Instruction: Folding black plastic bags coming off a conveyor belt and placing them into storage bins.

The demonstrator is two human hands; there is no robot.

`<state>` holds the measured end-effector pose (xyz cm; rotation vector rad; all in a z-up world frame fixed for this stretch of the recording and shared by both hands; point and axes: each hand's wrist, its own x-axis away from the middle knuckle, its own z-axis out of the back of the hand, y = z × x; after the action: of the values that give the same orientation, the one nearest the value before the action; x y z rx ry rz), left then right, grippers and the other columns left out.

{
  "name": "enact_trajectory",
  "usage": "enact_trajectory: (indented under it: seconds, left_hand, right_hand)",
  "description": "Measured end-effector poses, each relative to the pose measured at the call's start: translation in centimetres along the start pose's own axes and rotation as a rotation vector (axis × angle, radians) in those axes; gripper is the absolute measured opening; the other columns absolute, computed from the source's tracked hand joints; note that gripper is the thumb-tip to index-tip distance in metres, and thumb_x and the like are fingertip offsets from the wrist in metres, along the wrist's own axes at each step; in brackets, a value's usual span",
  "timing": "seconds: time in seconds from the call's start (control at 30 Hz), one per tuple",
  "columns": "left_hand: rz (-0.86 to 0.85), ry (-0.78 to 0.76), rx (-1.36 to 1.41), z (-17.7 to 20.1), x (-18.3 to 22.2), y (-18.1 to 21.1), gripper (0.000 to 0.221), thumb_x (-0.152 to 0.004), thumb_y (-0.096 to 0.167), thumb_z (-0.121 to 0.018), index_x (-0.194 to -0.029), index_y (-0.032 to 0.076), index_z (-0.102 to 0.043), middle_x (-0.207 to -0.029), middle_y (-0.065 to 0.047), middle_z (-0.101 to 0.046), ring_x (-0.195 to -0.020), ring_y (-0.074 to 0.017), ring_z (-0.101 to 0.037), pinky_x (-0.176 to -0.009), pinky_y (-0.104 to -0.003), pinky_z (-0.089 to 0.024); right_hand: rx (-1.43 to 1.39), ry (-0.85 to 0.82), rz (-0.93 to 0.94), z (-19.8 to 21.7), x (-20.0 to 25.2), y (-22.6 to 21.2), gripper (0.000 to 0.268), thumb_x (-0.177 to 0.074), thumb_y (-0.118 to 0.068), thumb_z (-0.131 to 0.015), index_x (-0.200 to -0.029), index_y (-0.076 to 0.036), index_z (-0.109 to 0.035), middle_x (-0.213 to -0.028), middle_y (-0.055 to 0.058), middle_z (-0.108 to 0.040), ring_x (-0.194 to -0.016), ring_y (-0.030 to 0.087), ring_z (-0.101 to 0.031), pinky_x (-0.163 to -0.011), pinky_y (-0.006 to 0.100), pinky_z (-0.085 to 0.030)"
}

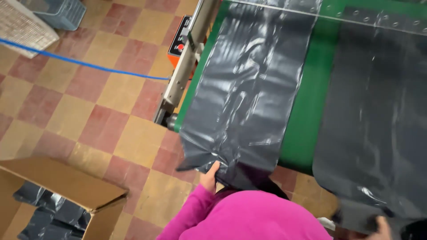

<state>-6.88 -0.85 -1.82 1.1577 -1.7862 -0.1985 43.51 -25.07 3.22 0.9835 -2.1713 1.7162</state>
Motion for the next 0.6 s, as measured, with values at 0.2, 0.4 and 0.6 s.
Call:
enact_trajectory:
  seconds: [0.2, 0.4, 0.6]
  left_hand:
    - [-0.320, -0.342, -0.205, -15.3, 4.0, 11.8, 0.027, -0.098, 0.013, -0.064, -0.122, 0.002, -0.068, -0.115, -0.007, -0.072, -0.104, -0.0193, -0.069, -0.093, -0.036, -0.055]
    - [-0.359, -0.528, -0.059, -39.2, -10.2, 21.0, 0.037, -0.098, 0.021, -0.069, -0.120, -0.009, -0.068, -0.113, -0.014, -0.074, -0.097, -0.0221, -0.072, -0.087, -0.036, -0.058]
    - [-0.510, -0.565, -0.768, -44.5, -20.7, 24.5, 0.060, -0.099, 0.043, -0.053, -0.148, 0.010, -0.045, -0.140, -0.007, -0.062, -0.125, -0.0212, -0.064, -0.091, -0.036, -0.049]
  right_hand:
    - [-0.078, -0.349, 0.145, -1.7, -15.3, -11.6, 0.053, -0.103, -0.045, -0.066, -0.145, -0.013, -0.058, -0.143, 0.003, -0.062, -0.134, 0.023, -0.061, -0.108, 0.040, -0.051]
    - [-0.203, -0.873, 0.269, -30.9, -11.9, -11.7, 0.053, -0.117, -0.054, -0.049, -0.141, -0.008, -0.052, -0.141, 0.015, -0.052, -0.131, 0.034, -0.051, -0.111, 0.047, -0.044]
    - [0.315, -0.851, -0.319, -43.3, -10.8, 2.8, 0.065, -0.101, -0.057, -0.043, -0.143, -0.007, -0.047, -0.136, 0.009, -0.061, -0.120, 0.026, -0.062, -0.100, 0.045, -0.050]
